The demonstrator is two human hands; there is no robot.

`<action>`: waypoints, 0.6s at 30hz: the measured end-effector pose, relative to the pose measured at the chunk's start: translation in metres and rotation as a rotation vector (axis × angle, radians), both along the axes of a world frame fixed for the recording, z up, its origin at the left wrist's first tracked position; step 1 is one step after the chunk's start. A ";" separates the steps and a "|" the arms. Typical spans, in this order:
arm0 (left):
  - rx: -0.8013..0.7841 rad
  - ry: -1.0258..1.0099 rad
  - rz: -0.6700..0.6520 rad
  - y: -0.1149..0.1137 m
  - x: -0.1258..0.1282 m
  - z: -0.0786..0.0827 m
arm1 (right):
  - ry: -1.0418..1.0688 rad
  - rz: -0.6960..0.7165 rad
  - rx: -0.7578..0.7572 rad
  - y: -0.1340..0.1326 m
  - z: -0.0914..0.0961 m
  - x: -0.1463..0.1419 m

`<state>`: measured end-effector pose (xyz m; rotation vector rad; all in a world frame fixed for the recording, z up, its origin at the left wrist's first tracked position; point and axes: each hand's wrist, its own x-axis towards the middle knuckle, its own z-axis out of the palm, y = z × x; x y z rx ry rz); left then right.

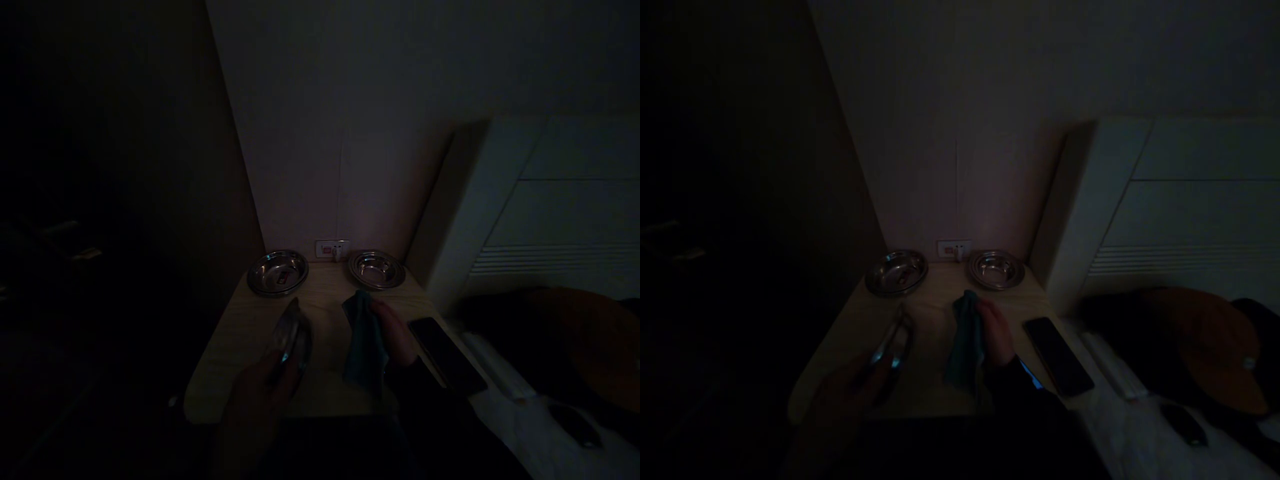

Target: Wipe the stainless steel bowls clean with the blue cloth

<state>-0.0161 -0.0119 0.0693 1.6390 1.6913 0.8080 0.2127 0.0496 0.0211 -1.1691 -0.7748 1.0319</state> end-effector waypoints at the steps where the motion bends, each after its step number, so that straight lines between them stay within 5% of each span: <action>1: 0.049 0.065 -0.062 0.002 0.002 -0.006 | 0.005 -0.009 -0.018 -0.001 0.000 0.000; 8: 0.292 0.598 -0.402 0.009 0.017 -0.048 | -0.054 -0.077 -0.090 -0.011 0.005 0.005; 13: 0.346 0.803 -0.403 0.006 0.032 -0.063 | -0.200 -0.084 -0.096 -0.018 0.006 0.010; 18: 0.232 0.830 -0.434 -0.001 0.045 -0.063 | -0.332 -0.083 -0.102 -0.024 0.007 0.017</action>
